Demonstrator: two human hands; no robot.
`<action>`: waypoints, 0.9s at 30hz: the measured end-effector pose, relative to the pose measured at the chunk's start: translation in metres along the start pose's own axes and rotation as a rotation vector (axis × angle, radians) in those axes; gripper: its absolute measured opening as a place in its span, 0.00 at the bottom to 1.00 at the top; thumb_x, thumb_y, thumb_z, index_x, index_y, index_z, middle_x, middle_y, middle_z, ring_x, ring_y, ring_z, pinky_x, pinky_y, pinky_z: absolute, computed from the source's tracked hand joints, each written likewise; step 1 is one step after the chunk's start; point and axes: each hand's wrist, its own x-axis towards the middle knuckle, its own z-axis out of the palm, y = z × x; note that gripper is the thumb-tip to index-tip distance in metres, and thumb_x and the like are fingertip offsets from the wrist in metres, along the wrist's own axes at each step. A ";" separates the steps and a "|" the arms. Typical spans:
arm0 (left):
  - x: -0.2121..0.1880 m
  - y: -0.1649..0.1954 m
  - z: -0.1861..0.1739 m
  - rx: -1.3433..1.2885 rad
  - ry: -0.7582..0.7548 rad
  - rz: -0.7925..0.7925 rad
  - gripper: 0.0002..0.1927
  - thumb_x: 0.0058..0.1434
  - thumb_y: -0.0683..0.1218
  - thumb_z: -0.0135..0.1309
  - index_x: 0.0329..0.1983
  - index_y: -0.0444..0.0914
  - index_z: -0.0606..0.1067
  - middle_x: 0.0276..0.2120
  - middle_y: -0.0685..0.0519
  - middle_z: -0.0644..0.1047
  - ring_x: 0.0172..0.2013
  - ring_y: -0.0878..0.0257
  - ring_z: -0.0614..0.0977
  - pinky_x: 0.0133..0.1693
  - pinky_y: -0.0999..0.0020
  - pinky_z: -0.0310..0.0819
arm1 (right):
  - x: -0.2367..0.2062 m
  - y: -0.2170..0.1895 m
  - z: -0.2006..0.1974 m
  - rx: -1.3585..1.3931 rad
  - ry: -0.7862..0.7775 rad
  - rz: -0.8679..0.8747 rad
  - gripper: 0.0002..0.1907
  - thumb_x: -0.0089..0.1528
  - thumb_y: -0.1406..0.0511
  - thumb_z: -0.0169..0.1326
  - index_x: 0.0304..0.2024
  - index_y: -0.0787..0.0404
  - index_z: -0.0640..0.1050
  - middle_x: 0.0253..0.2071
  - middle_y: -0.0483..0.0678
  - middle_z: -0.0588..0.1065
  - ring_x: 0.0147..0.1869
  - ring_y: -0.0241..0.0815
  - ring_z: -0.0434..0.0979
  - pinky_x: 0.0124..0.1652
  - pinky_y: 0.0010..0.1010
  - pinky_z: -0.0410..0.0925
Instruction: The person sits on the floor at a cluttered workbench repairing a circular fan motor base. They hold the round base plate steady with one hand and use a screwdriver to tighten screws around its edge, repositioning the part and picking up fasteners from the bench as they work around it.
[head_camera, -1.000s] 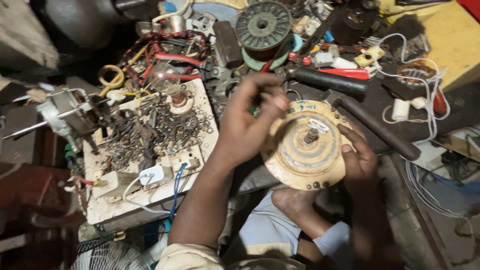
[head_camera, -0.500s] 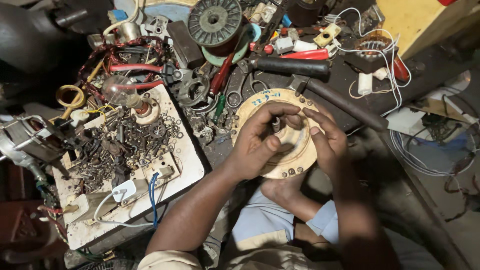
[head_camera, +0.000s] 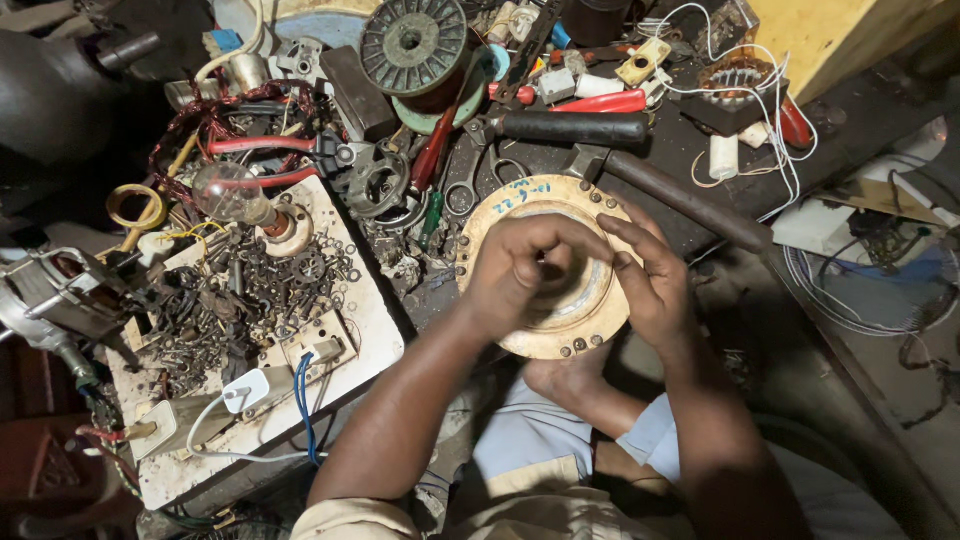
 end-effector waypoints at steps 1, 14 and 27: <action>0.002 0.001 -0.007 0.021 -0.096 -0.038 0.54 0.59 0.83 0.40 0.52 0.28 0.78 0.21 0.63 0.60 0.23 0.74 0.61 0.28 0.78 0.53 | 0.000 -0.001 0.000 -0.001 -0.009 0.001 0.19 0.70 0.71 0.45 0.63 0.65 0.74 0.73 0.60 0.65 0.77 0.51 0.65 0.72 0.37 0.58; -0.006 0.001 -0.003 -0.058 0.037 0.050 0.52 0.64 0.81 0.38 0.55 0.28 0.74 0.27 0.59 0.64 0.31 0.68 0.66 0.37 0.71 0.61 | -0.002 0.003 -0.001 0.015 -0.020 -0.021 0.20 0.69 0.72 0.45 0.64 0.66 0.73 0.73 0.60 0.64 0.78 0.51 0.62 0.73 0.38 0.55; -0.002 -0.008 -0.001 -0.095 0.069 0.107 0.49 0.65 0.79 0.41 0.55 0.27 0.73 0.29 0.57 0.67 0.33 0.67 0.68 0.38 0.72 0.62 | 0.001 0.011 -0.003 0.035 0.015 -0.028 0.19 0.69 0.70 0.46 0.62 0.67 0.75 0.70 0.59 0.67 0.76 0.51 0.64 0.72 0.39 0.56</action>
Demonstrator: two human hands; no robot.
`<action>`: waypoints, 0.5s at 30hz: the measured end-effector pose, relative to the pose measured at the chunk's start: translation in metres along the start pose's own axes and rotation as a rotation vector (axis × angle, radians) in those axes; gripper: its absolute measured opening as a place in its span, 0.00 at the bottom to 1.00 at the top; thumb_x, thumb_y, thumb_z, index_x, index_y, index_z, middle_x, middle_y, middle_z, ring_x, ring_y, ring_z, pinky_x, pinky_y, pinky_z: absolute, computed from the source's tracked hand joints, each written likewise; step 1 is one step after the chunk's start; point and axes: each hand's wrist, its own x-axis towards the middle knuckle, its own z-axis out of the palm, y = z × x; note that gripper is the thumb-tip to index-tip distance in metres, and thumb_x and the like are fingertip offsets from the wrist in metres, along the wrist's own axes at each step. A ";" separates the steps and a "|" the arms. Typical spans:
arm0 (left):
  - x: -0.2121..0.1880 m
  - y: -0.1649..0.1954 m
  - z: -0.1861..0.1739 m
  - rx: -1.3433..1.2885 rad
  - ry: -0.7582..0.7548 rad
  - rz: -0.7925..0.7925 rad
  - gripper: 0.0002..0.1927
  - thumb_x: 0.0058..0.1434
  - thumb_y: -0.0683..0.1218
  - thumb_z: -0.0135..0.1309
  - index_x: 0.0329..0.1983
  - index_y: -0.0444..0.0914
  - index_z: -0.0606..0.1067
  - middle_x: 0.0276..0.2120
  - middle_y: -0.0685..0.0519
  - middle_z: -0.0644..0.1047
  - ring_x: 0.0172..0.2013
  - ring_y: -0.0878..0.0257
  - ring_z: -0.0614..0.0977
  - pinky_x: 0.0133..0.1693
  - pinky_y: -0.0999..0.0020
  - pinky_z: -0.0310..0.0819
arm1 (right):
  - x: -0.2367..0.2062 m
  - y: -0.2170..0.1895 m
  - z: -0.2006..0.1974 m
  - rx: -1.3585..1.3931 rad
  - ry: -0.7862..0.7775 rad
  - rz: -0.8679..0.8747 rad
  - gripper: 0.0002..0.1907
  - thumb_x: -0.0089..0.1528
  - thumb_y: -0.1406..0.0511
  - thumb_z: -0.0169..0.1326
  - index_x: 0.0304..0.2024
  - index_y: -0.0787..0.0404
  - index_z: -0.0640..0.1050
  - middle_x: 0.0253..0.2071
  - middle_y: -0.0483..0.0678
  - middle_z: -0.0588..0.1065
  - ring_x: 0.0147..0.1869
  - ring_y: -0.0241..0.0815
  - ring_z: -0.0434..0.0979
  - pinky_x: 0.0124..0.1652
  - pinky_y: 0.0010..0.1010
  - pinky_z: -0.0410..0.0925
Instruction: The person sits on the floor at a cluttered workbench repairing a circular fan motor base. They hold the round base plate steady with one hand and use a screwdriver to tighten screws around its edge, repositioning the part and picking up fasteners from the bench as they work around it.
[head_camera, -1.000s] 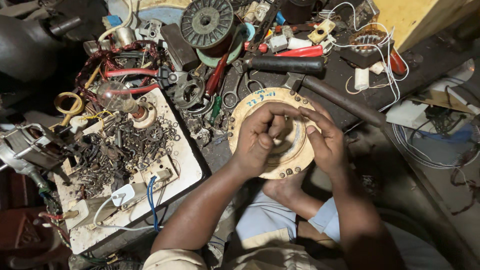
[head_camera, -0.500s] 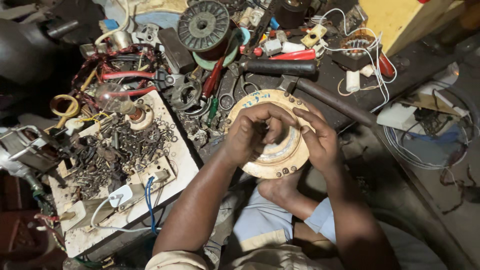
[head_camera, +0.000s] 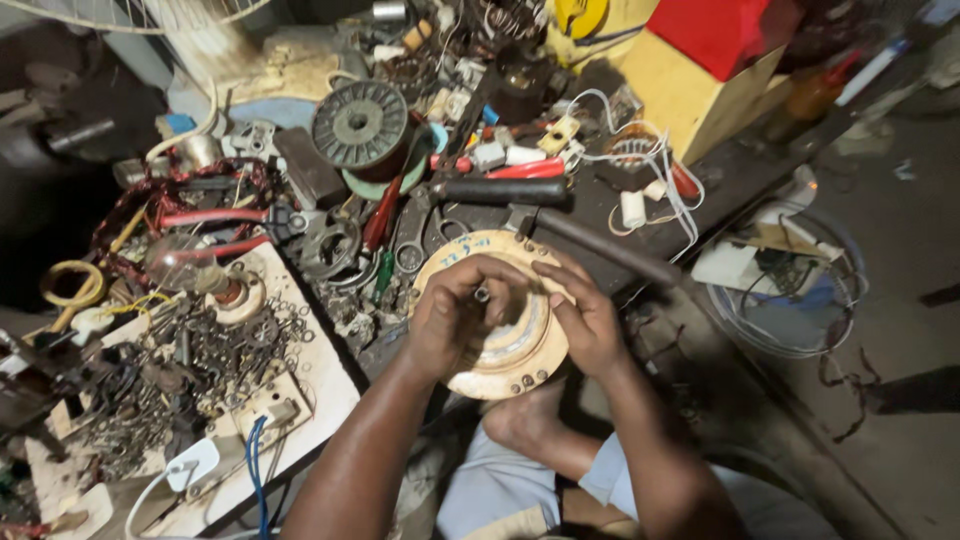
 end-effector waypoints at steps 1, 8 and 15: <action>0.000 0.001 0.001 0.017 0.010 -0.006 0.49 0.65 0.79 0.41 0.54 0.27 0.73 0.29 0.56 0.67 0.33 0.67 0.68 0.37 0.73 0.61 | 0.001 -0.002 0.000 0.006 -0.001 -0.013 0.19 0.69 0.70 0.46 0.62 0.67 0.75 0.71 0.59 0.67 0.77 0.52 0.64 0.72 0.39 0.56; -0.001 0.005 0.003 0.057 0.014 -0.008 0.49 0.64 0.80 0.41 0.54 0.28 0.73 0.30 0.57 0.68 0.33 0.68 0.69 0.36 0.73 0.61 | 0.002 -0.007 0.001 0.002 0.005 -0.017 0.19 0.69 0.70 0.46 0.61 0.66 0.75 0.70 0.59 0.67 0.76 0.52 0.64 0.71 0.39 0.57; -0.002 0.011 0.003 0.107 0.039 -0.036 0.50 0.62 0.81 0.41 0.55 0.29 0.73 0.30 0.57 0.69 0.31 0.70 0.68 0.30 0.76 0.58 | 0.002 -0.006 0.002 0.015 0.002 -0.013 0.19 0.70 0.69 0.46 0.62 0.65 0.75 0.71 0.60 0.66 0.76 0.51 0.65 0.71 0.38 0.57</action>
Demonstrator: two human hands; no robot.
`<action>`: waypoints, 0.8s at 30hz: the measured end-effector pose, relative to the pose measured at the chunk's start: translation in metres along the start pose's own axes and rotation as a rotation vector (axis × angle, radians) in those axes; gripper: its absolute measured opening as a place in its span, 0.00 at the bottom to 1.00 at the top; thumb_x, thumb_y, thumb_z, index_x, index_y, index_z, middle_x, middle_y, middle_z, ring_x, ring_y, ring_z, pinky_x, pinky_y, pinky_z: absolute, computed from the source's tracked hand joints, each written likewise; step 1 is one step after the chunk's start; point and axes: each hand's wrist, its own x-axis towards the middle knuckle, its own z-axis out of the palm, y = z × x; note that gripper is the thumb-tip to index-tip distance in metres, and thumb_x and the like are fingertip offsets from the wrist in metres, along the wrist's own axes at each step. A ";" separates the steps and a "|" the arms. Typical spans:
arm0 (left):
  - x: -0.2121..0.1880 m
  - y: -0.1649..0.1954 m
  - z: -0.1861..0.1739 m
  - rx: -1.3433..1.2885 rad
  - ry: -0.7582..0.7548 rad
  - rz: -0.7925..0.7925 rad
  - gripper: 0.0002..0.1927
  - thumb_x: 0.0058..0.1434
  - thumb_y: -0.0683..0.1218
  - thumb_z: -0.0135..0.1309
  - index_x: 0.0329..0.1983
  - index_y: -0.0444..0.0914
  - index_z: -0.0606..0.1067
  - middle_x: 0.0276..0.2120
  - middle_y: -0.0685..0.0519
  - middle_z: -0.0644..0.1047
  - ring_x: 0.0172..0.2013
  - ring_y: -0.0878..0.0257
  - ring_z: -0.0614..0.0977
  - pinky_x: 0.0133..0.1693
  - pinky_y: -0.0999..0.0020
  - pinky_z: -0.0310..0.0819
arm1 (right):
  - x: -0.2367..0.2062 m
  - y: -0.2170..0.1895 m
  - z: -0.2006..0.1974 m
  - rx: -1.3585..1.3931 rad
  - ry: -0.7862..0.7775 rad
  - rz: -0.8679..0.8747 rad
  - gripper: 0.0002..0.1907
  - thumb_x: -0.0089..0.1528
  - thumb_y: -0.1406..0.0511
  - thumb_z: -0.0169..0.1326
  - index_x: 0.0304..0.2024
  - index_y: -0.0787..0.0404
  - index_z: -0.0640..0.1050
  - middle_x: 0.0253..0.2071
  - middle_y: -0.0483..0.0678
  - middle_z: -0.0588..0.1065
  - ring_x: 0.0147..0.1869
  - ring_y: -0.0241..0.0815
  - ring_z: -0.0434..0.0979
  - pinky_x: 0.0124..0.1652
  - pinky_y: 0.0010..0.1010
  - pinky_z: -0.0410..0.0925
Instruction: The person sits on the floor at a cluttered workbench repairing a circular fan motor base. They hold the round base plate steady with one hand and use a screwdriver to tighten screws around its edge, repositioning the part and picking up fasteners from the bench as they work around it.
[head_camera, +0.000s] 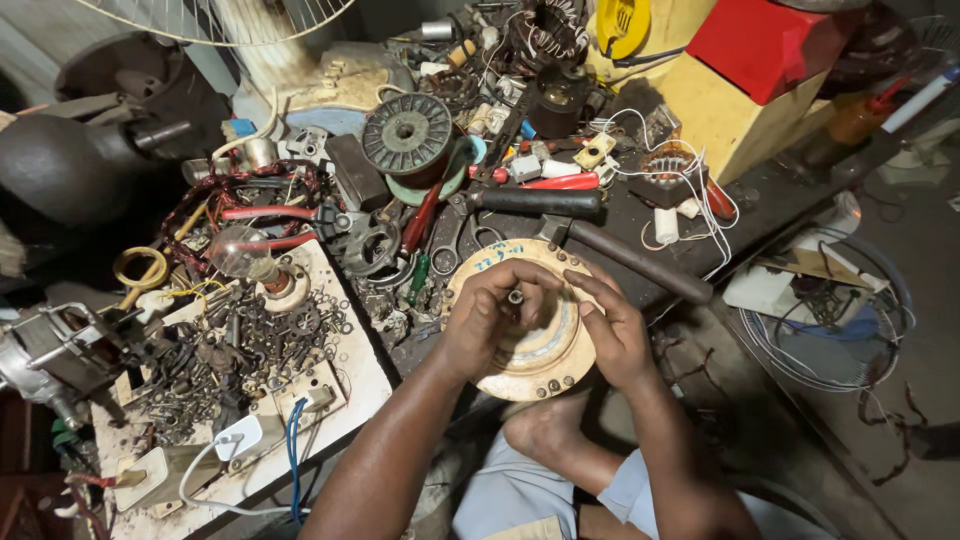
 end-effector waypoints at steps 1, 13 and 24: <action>0.001 0.001 0.000 0.010 0.005 -0.007 0.51 0.61 0.81 0.41 0.55 0.29 0.73 0.29 0.57 0.69 0.29 0.71 0.67 0.28 0.77 0.56 | 0.000 0.000 0.000 0.002 0.002 -0.007 0.19 0.70 0.69 0.46 0.63 0.65 0.74 0.71 0.60 0.66 0.76 0.51 0.65 0.71 0.38 0.57; 0.000 0.001 0.002 0.048 -0.002 0.029 0.49 0.64 0.80 0.40 0.56 0.30 0.73 0.30 0.58 0.68 0.32 0.70 0.69 0.32 0.75 0.58 | 0.000 0.000 -0.001 -0.018 -0.002 -0.007 0.19 0.69 0.71 0.45 0.62 0.65 0.75 0.71 0.59 0.66 0.76 0.51 0.65 0.70 0.38 0.58; 0.000 0.002 0.000 0.096 0.010 0.025 0.51 0.62 0.82 0.39 0.55 0.30 0.74 0.29 0.58 0.69 0.32 0.71 0.69 0.33 0.76 0.59 | 0.002 -0.008 0.001 -0.017 -0.001 -0.013 0.19 0.70 0.70 0.46 0.63 0.65 0.74 0.71 0.59 0.66 0.75 0.51 0.65 0.70 0.38 0.58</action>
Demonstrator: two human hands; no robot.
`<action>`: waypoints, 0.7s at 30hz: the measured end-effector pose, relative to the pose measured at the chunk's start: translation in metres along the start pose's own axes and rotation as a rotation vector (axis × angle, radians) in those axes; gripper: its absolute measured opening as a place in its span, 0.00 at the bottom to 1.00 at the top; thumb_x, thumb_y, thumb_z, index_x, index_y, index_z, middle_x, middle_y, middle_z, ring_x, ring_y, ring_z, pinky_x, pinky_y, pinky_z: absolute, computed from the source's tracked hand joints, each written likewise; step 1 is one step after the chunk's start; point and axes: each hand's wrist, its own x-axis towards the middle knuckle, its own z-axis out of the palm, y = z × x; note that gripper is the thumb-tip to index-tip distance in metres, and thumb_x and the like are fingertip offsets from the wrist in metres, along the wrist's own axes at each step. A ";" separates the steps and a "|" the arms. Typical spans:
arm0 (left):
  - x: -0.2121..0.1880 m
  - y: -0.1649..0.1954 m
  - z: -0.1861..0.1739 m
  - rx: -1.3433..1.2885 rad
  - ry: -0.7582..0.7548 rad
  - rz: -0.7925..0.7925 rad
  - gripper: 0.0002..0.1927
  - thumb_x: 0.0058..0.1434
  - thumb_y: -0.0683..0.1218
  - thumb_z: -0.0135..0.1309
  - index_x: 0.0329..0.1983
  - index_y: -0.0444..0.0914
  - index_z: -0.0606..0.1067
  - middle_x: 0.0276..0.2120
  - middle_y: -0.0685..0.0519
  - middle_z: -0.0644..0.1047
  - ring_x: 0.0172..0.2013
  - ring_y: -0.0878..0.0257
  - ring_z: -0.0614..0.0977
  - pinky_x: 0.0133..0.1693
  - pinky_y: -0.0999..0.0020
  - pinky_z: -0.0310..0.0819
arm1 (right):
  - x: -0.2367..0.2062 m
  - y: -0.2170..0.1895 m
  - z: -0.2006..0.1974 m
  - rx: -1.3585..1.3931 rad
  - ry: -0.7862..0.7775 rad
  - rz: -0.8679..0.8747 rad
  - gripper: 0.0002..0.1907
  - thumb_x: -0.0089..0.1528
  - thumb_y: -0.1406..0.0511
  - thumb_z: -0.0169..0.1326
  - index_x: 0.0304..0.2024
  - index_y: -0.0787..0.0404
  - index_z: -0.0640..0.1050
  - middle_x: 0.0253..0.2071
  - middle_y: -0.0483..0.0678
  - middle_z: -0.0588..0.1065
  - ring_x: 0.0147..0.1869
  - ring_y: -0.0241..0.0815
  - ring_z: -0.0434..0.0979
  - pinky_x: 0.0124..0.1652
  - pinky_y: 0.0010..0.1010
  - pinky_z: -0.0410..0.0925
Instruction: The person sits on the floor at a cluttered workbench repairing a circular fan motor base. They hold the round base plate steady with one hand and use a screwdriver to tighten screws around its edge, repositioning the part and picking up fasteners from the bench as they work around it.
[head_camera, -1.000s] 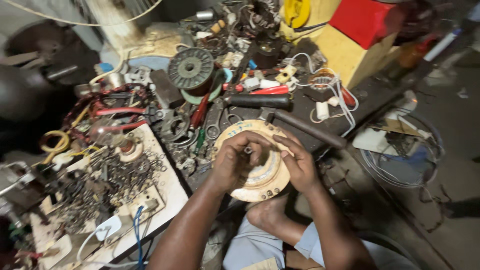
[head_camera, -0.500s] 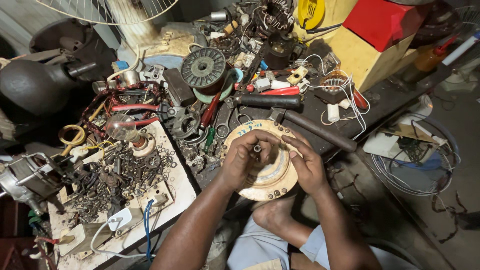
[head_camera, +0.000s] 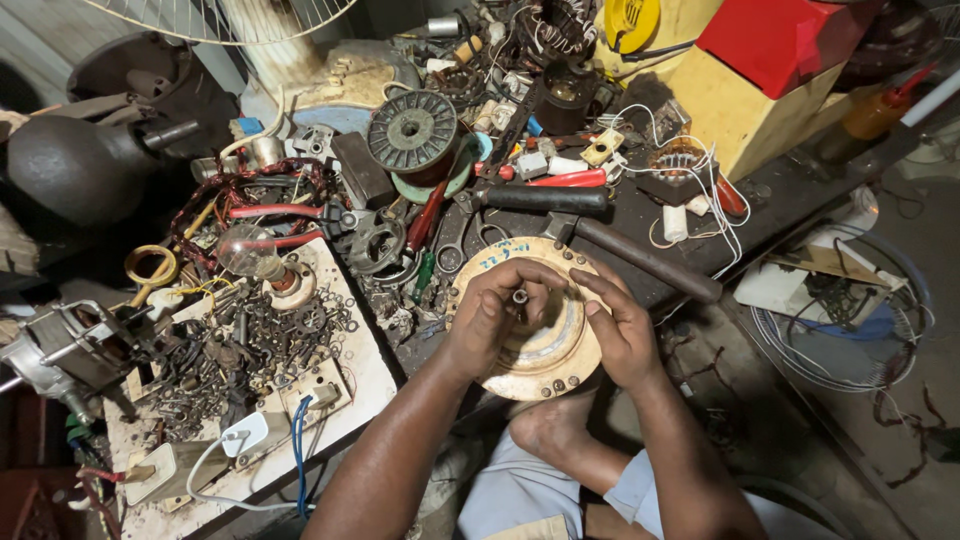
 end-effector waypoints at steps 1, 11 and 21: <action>0.000 0.000 0.000 -0.003 0.000 -0.002 0.51 0.62 0.82 0.39 0.55 0.30 0.74 0.29 0.58 0.69 0.32 0.71 0.69 0.32 0.76 0.59 | 0.000 0.000 0.000 -0.004 0.000 -0.001 0.19 0.70 0.70 0.46 0.63 0.65 0.74 0.71 0.59 0.66 0.75 0.51 0.65 0.70 0.38 0.59; -0.001 -0.002 -0.001 -0.018 -0.002 0.000 0.50 0.63 0.82 0.41 0.55 0.30 0.74 0.31 0.58 0.70 0.34 0.70 0.71 0.34 0.75 0.62 | -0.001 0.001 0.000 -0.050 0.003 -0.005 0.19 0.70 0.68 0.46 0.62 0.64 0.75 0.71 0.59 0.66 0.76 0.52 0.66 0.70 0.38 0.58; -0.004 -0.002 -0.003 0.005 0.000 -0.007 0.51 0.62 0.82 0.40 0.55 0.31 0.74 0.30 0.58 0.69 0.32 0.71 0.69 0.33 0.76 0.60 | -0.003 0.001 0.003 -0.046 0.007 0.007 0.19 0.69 0.69 0.46 0.62 0.65 0.75 0.71 0.60 0.66 0.76 0.52 0.65 0.70 0.38 0.58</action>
